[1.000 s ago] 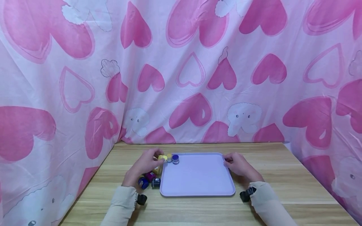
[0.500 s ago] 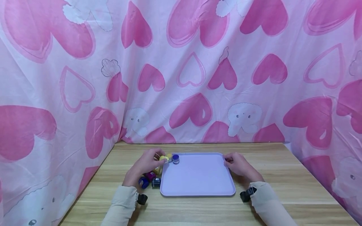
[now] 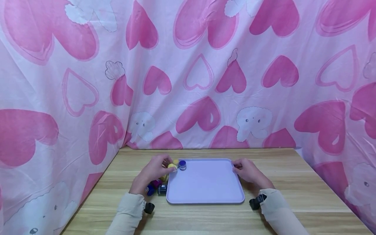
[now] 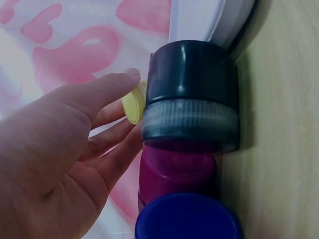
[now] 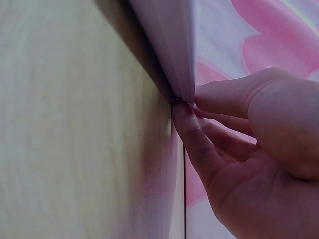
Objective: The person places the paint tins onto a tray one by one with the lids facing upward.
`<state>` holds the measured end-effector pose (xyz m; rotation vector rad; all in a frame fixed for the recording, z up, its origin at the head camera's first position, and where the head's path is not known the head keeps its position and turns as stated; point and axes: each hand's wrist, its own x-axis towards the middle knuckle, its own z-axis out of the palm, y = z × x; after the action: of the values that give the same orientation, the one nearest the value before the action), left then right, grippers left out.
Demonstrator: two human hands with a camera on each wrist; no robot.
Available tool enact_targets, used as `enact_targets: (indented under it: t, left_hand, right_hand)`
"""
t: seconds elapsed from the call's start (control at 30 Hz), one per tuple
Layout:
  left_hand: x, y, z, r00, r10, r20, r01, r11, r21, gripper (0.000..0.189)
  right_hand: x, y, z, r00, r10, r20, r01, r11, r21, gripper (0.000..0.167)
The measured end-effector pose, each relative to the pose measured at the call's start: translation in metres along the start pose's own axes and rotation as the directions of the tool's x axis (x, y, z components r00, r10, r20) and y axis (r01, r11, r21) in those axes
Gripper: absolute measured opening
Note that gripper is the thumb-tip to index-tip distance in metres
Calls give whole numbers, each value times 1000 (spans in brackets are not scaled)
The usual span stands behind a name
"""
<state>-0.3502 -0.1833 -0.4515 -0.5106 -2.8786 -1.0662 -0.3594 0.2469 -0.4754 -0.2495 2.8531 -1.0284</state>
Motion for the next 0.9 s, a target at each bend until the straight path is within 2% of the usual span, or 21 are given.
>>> enact_targets:
  t: [0.17, 0.5, 0.9]
  left_hand:
    - [1, 3, 4, 1000, -9, 3, 9, 1000, 30, 20]
    - [3, 7, 12, 991, 132, -35, -126, 981, 147, 22]
    - [4, 8, 19, 984, 165, -69, -151, 972, 183, 20]
  right_hand:
    - [2, 1, 1, 1000, -3, -6, 3, 1000, -3, 41]
    - [3, 1, 0, 1000, 18, 11, -18, 1000, -3, 42]
    - [3, 1, -1, 1000, 8, 10, -8, 1000, -9, 41]
